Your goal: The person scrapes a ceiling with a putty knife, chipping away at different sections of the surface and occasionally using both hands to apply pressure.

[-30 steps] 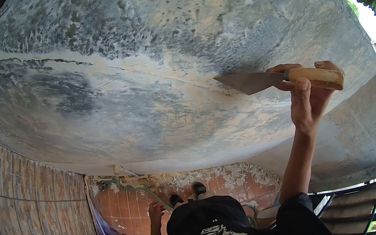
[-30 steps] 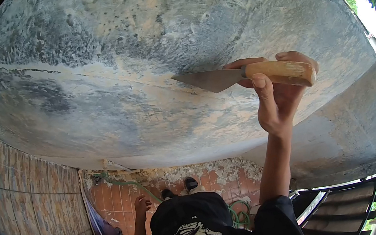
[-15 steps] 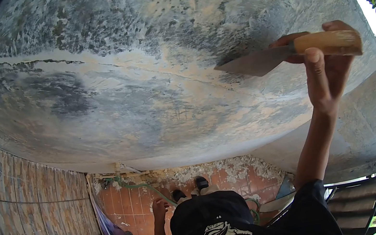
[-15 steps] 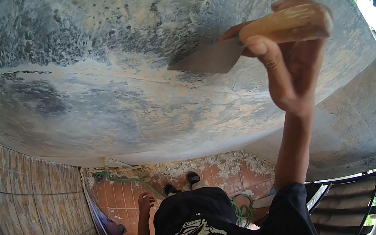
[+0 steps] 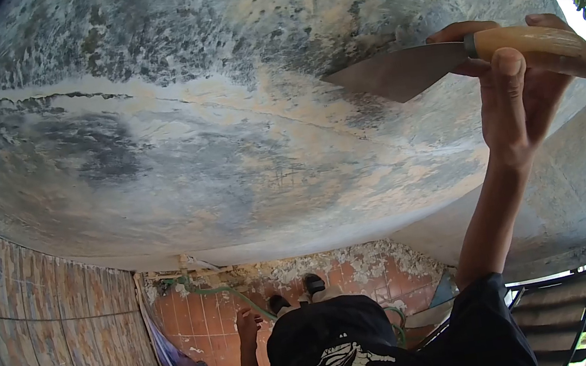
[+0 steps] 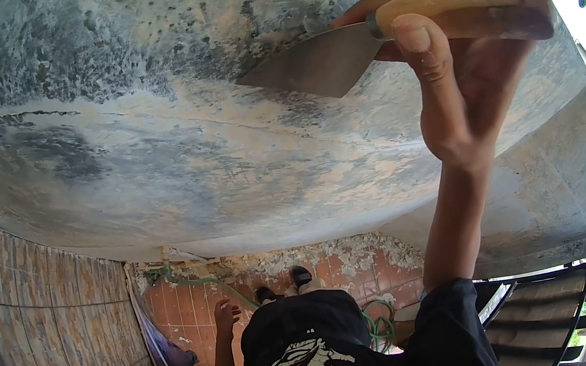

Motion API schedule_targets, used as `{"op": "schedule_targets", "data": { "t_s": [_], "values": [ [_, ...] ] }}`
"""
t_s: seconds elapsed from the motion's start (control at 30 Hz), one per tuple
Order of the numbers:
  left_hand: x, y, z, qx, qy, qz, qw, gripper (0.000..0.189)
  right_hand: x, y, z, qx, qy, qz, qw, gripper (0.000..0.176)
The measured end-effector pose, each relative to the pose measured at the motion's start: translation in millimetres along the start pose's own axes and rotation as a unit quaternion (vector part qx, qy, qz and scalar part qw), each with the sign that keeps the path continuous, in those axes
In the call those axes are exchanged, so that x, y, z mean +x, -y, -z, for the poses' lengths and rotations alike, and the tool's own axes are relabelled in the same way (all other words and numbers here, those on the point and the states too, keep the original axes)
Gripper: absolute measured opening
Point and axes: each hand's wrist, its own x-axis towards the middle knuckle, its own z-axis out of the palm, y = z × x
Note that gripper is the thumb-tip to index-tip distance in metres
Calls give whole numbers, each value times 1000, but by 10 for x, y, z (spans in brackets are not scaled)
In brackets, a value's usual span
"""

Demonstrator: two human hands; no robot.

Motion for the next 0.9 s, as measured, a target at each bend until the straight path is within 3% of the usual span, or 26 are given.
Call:
{"op": "schedule_targets", "data": {
  "t_s": [0.03,0.07,0.13,0.2,0.27,0.37,0.4,0.5,0.6,0.67,0.73,0.9],
  "values": [
    [-32,-33,17,1,-5,3,1000,26,-53,-43,-44,-31,-8,17,999,50],
    [-20,-105,-11,-1,-9,1,1000,26,-101,-163,-79,-220,-28,129,966,46],
    [33,-123,-35,1,-5,7,1000,27,-146,-178,-136,-271,-26,151,950,49],
    [19,-65,36,11,-4,25,1000,28,-38,-99,-112,-5,-79,39,996,56],
    [17,-30,66,-26,0,-11,1000,28,-65,-123,-153,-12,-87,53,995,53],
    [49,15,89,-37,-19,13,999,24,-227,-290,-226,-247,-87,129,957,44],
    [51,31,100,-38,-20,15,999,24,-205,-283,-210,-245,-85,128,957,44],
    [46,47,123,-64,-28,1,998,23,-56,-169,-297,-3,-82,88,993,46],
    [48,35,138,-70,-34,8,997,22,-227,-340,-406,-97,-85,97,987,44],
    [57,19,120,-39,-20,-2,999,22,-96,-158,-419,-21,-26,107,994,41],
    [32,-79,105,-28,-18,-3,999,23,15,-132,-370,23,-78,115,990,41],
    [73,-125,79,-24,-13,-10,1000,23,-30,-141,-464,2,-47,110,993,40]
  ]
}}
